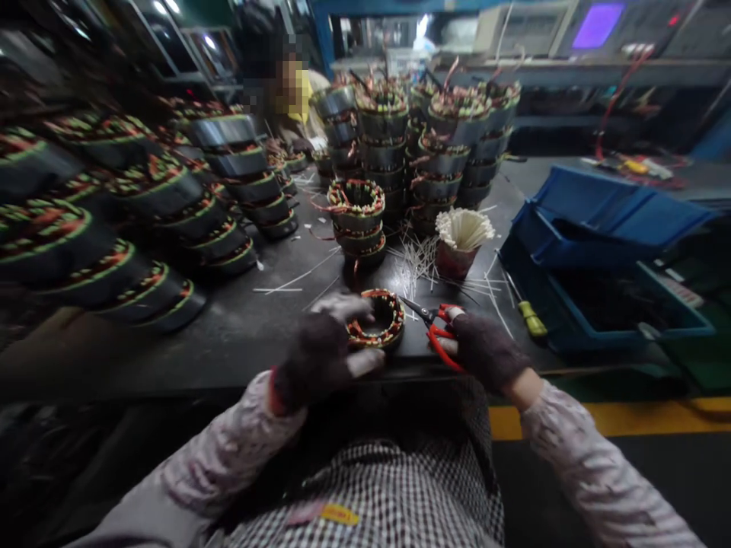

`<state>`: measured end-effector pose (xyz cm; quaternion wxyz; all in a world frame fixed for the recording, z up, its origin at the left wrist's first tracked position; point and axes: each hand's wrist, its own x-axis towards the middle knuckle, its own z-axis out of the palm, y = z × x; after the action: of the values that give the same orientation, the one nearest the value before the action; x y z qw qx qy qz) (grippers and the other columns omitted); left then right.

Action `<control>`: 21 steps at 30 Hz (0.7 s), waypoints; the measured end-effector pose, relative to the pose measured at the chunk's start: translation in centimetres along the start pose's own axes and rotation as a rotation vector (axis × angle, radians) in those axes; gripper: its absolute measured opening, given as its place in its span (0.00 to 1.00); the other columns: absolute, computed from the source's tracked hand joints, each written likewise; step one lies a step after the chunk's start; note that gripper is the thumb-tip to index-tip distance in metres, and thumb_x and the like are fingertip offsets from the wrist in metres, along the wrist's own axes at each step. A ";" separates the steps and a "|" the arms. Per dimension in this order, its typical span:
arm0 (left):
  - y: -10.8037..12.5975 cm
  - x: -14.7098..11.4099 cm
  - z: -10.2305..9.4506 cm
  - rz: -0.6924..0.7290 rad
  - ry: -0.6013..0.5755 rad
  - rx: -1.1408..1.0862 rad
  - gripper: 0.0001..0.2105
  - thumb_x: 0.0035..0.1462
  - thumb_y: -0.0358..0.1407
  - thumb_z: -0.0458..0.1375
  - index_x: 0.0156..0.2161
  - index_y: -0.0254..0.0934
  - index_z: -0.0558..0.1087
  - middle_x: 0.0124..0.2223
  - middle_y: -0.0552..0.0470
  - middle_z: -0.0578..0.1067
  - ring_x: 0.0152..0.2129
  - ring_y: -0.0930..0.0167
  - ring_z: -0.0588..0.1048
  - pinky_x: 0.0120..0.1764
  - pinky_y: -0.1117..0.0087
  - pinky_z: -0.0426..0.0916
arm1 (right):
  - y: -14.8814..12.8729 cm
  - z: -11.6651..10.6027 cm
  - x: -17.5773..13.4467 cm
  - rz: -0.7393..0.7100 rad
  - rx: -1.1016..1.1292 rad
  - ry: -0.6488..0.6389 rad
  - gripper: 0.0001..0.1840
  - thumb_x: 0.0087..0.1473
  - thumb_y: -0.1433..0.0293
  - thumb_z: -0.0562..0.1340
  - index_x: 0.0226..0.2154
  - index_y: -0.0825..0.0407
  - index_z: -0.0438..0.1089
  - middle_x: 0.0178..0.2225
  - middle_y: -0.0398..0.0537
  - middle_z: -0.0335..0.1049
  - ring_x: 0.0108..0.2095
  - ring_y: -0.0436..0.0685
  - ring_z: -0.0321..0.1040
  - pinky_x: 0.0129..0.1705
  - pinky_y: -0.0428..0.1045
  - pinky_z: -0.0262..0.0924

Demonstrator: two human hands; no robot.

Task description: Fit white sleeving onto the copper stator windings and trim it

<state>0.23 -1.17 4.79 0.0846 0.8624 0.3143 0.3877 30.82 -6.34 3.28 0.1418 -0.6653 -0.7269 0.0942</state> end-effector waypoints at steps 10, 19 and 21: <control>-3.4 1.9 0.5 -0.279 -0.120 -0.205 0.10 0.61 0.43 0.66 0.44 0.42 0.83 0.33 0.52 0.84 0.30 0.60 0.84 0.42 0.50 0.85 | 1.6 3.2 4.0 0.070 -0.176 0.175 0.28 0.69 0.55 0.60 0.61 0.56 0.74 0.49 0.63 0.83 0.45 0.67 0.81 0.48 0.58 0.72; -5.3 19.5 -6.9 0.055 -0.079 0.479 0.23 0.65 0.45 0.63 0.52 0.22 0.78 0.53 0.47 0.82 0.65 0.53 0.75 0.67 0.40 0.61 | 1.9 3.7 4.0 0.020 -0.130 0.243 0.26 0.69 0.53 0.57 0.57 0.51 0.77 0.44 0.59 0.85 0.39 0.69 0.81 0.43 0.61 0.75; -6.2 22.6 -6.6 0.079 -0.226 0.520 0.30 0.65 0.48 0.53 0.49 0.14 0.76 0.52 0.48 0.83 0.65 0.55 0.73 0.65 0.47 0.60 | 1.6 3.1 4.0 0.007 -0.086 0.222 0.24 0.70 0.54 0.56 0.56 0.48 0.77 0.45 0.60 0.85 0.41 0.72 0.82 0.45 0.64 0.76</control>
<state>3.86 16.82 20.81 -0.1200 0.9045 0.3579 0.1987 30.97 -2.08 0.16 0.1924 -0.6795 -0.7080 -0.0108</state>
